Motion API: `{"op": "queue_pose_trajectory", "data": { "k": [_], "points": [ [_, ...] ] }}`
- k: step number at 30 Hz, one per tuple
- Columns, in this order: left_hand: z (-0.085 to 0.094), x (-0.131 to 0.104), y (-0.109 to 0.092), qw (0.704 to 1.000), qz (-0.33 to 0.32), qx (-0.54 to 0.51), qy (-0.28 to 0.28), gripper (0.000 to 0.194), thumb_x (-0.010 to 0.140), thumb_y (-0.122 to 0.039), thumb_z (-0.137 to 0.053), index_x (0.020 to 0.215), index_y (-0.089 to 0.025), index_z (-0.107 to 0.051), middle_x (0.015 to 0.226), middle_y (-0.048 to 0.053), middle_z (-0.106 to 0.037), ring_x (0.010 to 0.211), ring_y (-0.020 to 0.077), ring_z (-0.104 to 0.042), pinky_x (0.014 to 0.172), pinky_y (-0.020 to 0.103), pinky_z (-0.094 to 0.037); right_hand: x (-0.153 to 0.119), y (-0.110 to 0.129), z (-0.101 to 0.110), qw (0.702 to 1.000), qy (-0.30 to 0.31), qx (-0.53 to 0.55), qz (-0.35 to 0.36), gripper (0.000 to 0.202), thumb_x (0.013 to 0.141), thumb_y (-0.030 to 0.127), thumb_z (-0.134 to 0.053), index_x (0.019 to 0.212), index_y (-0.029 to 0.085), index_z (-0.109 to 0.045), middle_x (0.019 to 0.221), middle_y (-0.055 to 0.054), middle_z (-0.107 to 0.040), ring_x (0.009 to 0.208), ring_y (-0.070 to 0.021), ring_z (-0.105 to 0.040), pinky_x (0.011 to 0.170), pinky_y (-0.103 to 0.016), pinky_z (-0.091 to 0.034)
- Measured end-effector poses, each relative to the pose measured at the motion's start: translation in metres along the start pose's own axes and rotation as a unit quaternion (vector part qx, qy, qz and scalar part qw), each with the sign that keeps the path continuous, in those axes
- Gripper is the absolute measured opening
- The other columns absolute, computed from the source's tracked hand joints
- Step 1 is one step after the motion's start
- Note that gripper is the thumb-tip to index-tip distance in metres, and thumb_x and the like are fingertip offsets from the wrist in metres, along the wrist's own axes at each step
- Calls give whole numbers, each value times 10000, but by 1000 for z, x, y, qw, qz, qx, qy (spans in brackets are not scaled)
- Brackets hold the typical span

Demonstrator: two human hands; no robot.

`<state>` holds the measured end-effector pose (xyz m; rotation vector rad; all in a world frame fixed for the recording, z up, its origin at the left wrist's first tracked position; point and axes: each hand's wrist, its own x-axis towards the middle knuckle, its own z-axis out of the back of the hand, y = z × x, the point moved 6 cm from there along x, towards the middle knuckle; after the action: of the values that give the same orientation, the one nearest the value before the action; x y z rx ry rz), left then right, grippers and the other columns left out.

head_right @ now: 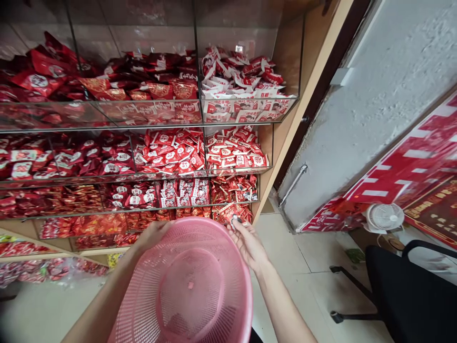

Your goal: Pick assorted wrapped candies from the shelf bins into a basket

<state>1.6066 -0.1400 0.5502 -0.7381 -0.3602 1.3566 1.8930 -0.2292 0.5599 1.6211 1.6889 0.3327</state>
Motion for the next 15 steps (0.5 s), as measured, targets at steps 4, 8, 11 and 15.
{"op": "queue_pose_trajectory", "data": {
  "k": [4, 8, 11, 15],
  "points": [
    [-14, 10, -23, 998, -40, 54, 19, 564, 780, -620, -329, 686, -151, -626, 678, 23, -623, 632, 128, -507, 585, 205, -339, -19, -28, -34, 994, 51, -58, -74, 216, 608, 171, -771, 787, 169, -650, 824, -7, -700, 752, -114, -662, 762, -226, -547],
    [-14, 16, -43, 995, -55, 77, 39, 602, 783, -662, -289, 687, -179, -635, 698, 16, -643, 630, 124, -528, 596, 205, -345, -25, -66, -24, 974, 13, -134, -184, 279, 575, 187, -796, 786, 150, -617, 801, -20, -693, 737, -126, -659, 722, -238, -537],
    [-11, 17, -60, 990, -75, 109, 46, 610, 777, -682, -288, 710, -194, -649, 713, 24, -658, 627, 126, -547, 580, 207, -337, -22, -93, -6, 955, -46, -202, -210, 278, 578, 170, -785, 785, 160, -601, 689, 13, -664, 557, -69, -589, 504, -162, -466],
    [-10, 15, -74, 984, -116, 124, 48, 608, 785, -681, -284, 768, -216, -675, 760, 50, -687, 694, 158, -602, 601, 224, -358, -13, -124, -2, 943, -80, -260, -193, 198, 605, 158, -747, 710, 158, -580, 575, 45, -601, 427, -33, -458, 382, -140, -321]
  ]
}}
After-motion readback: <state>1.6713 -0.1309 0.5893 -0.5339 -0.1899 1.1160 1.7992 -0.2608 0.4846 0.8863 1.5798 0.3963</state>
